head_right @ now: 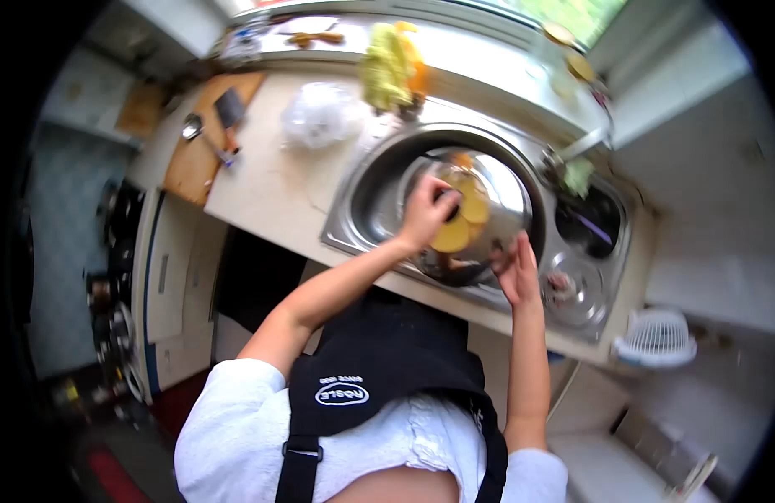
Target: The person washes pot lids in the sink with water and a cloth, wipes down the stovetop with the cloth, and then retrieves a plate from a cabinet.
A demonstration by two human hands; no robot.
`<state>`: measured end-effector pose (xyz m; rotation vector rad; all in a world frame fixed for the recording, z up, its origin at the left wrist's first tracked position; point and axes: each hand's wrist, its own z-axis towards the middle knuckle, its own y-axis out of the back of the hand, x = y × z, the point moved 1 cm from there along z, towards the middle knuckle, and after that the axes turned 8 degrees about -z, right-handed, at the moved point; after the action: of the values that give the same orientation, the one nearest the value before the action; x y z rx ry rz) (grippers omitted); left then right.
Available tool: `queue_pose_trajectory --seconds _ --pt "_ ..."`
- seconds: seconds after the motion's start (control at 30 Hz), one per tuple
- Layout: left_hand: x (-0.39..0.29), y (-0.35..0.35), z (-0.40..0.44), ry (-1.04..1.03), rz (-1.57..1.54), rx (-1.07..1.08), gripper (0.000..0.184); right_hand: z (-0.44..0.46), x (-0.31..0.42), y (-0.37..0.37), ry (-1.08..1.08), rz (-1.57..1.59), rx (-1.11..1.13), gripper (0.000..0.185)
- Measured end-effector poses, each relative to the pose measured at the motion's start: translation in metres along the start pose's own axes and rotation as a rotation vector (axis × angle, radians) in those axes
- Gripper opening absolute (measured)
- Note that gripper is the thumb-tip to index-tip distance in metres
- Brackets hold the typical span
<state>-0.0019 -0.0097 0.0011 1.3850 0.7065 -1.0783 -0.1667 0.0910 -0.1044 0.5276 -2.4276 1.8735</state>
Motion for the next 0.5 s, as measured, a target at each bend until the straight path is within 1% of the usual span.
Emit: queue_pose_trajectory --seconds 0.03,0.07,0.1,0.13,0.17,0.2,0.23,0.27,0.3,0.33,0.37,0.4,0.47,0.5 --pt "-0.008 -0.022 -0.005 -0.063 0.061 -0.019 0.022 -0.012 0.015 -0.005 0.058 -0.181 -0.155 0.015" --pt "-0.009 -0.046 -0.007 -0.137 0.124 0.000 0.022 -0.015 0.028 0.017 0.084 -0.270 -0.229 0.018" --pt "-0.043 -0.137 -0.004 -0.149 -0.175 -0.031 0.023 -0.071 0.157 -0.006 0.157 -0.592 -0.366 0.019" --pt "-0.045 -0.131 -0.009 -0.239 0.042 0.048 0.034 -0.069 0.167 0.016 0.136 -0.618 -0.352 0.017" --pt "-0.040 -0.137 -0.015 -0.375 0.247 0.031 0.051 -0.076 0.176 0.018 0.127 -0.622 -0.316 0.015" --pt "-0.051 -0.137 -0.025 -0.353 0.280 0.109 0.065 -0.087 0.197 0.037 0.122 -0.662 -0.311 0.018" --pt "-0.062 -0.116 -0.037 -0.362 0.329 0.106 0.068 -0.090 0.194 0.030 0.138 -0.693 -0.307 0.019" --pt "-0.065 -0.101 -0.049 -0.352 0.322 0.134 0.068 -0.094 0.185 0.005 0.132 -0.729 -0.355 0.019" --pt "-0.065 -0.085 -0.057 -0.355 0.306 0.160 0.068 -0.099 0.195 0.011 0.099 -0.754 -0.310 0.020" --pt "-0.061 -0.066 -0.065 -0.302 0.296 0.222 0.066 -0.095 0.202 0.027 0.100 -0.696 -0.293 0.023" --pt "-0.056 -0.045 -0.077 -0.248 0.281 0.288 0.065 -0.094 0.201 0.032 0.177 -0.696 -0.315 0.028" --pt "-0.045 -0.027 -0.089 -0.154 0.295 0.300 0.058 -0.096 0.203 0.033 0.156 -0.709 -0.296 0.029" --pt "-0.012 -0.002 -0.108 -0.015 0.213 0.189 0.047 -0.094 0.210 0.028 0.143 -0.766 -0.235 0.029" --pt "0.004 0.018 -0.123 0.033 0.161 0.155 0.046 -0.099 0.207 0.022 0.151 -0.812 -0.209 0.030"
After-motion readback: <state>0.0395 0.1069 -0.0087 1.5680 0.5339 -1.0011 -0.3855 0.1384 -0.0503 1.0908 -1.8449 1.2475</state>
